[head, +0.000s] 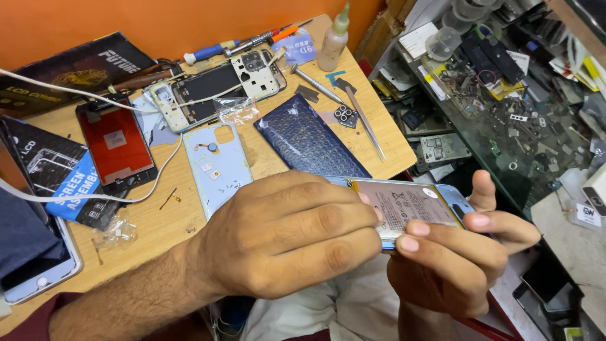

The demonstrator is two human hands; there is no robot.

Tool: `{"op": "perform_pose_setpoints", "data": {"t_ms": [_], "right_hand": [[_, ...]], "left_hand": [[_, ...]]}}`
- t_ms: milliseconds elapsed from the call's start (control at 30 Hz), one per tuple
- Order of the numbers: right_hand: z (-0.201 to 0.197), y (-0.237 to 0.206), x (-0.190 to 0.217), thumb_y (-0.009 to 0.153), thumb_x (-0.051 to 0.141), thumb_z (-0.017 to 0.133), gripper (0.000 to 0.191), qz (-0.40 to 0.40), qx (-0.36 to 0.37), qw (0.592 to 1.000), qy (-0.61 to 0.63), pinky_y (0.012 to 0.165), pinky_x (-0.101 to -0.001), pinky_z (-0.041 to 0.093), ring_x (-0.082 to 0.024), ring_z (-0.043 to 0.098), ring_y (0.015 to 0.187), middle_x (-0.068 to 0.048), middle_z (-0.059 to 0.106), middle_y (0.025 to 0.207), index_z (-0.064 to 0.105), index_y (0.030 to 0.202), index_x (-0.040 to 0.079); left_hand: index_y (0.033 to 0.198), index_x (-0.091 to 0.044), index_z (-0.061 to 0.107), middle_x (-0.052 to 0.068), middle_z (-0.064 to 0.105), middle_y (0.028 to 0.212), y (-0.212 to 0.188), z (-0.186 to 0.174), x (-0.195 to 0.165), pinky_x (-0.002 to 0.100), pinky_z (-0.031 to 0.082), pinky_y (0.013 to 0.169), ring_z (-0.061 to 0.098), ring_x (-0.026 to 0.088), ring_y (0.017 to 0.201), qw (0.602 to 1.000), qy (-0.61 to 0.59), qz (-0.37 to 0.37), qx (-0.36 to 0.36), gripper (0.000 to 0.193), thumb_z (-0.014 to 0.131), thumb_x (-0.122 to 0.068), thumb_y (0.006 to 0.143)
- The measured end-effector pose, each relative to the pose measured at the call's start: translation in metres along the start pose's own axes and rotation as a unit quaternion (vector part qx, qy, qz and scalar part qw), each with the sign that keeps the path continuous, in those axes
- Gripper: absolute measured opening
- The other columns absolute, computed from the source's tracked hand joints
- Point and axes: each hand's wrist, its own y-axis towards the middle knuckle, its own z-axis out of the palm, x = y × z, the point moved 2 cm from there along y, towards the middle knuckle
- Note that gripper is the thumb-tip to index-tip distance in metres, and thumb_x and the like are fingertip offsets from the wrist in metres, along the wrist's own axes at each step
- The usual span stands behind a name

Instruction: The person disassembles a smartphone, removes the battery, and reassembles the device using tweezers and a screwdriver. They handle the phone casing, battery, and internal components while seated at a cluttered workbench.

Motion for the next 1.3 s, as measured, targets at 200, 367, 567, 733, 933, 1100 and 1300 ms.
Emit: {"op": "perform_pose_setpoints", "data": {"t_ms": [200,367,567,733,933,1100,1300], "right_hand": [[0.003,-0.002,-0.008,0.096,0.016,0.074,0.013,0.002,0.001,1.0,0.01,0.116,-0.0499,0.052,-0.021,0.044,0.108,0.011,0.061,0.098,0.064,0.094,0.025],[0.015,-0.01,-0.019,0.092,0.016,0.083,0.019,-0.032,0.032,0.999,0.012,0.119,-0.0505,0.048,-0.02,0.046,0.114,0.012,0.064,0.1,0.067,0.095,0.026],[0.037,-0.015,-0.036,0.084,0.023,0.087,0.022,-0.023,0.061,0.993,0.095,0.123,-0.056,0.043,-0.02,0.048,0.117,0.013,0.066,0.101,0.069,0.096,0.026],[0.045,-0.008,-0.051,0.081,0.036,0.086,0.032,-0.023,0.115,0.984,0.131,0.124,-0.0578,0.037,-0.028,0.048,0.125,-0.004,0.065,0.115,0.069,0.101,0.019],[0.045,0.026,-0.105,0.099,0.026,0.064,0.023,0.228,0.09,0.962,0.123,0.094,-0.0321,0.05,-0.017,0.06,0.106,-0.005,0.063,0.113,0.069,0.11,0.006],[0.066,0.032,-0.118,0.095,0.013,0.072,0.018,0.265,0.298,0.917,0.021,0.075,-0.028,0.054,-0.013,0.069,0.08,-0.005,0.073,0.095,0.071,0.109,0.002],[0.072,0.033,-0.102,0.092,0.013,0.074,0.018,0.193,0.37,0.907,-0.062,0.072,-0.0365,0.054,-0.024,0.068,0.078,-0.01,0.07,0.091,0.076,0.109,0.006]], "left_hand": [[0.107,-0.004,0.069,0.007,0.071,0.108,0.003,0.0,0.002,0.037,0.057,0.085,0.072,0.024,0.103,0.998,0.015,-0.044,0.03,0.021,0.073,-0.012,0.089],[0.124,-0.007,0.059,0.017,0.07,0.123,-0.008,0.004,0.031,0.045,0.051,0.096,0.066,0.035,0.117,0.994,0.033,-0.088,0.063,0.062,0.076,-0.048,0.08],[0.145,-0.011,0.055,0.013,0.074,0.122,-0.042,0.024,0.059,0.039,0.056,0.096,0.075,0.026,0.113,0.852,-0.257,-0.404,0.213,0.072,0.065,-0.057,0.091],[0.142,-0.007,0.054,0.016,0.067,0.129,-0.045,0.026,0.071,0.04,0.053,0.098,0.069,0.029,0.117,0.888,-0.169,-0.383,0.189,0.076,0.072,-0.051,0.083],[0.145,-0.001,0.047,0.019,0.058,0.122,-0.046,0.031,0.082,0.043,0.051,0.093,0.062,0.036,0.113,0.911,-0.057,-0.38,0.15,0.087,0.08,-0.04,0.075],[0.145,-0.003,0.046,0.016,0.054,0.125,-0.054,0.036,0.09,0.045,0.052,0.087,0.064,0.035,0.108,0.89,-0.029,-0.42,0.176,0.073,0.072,-0.034,0.084],[0.142,-0.001,0.051,0.016,0.056,0.119,-0.062,0.033,0.098,0.047,0.05,0.09,0.06,0.035,0.107,0.916,0.05,-0.351,0.187,0.069,0.073,-0.035,0.086]]}}
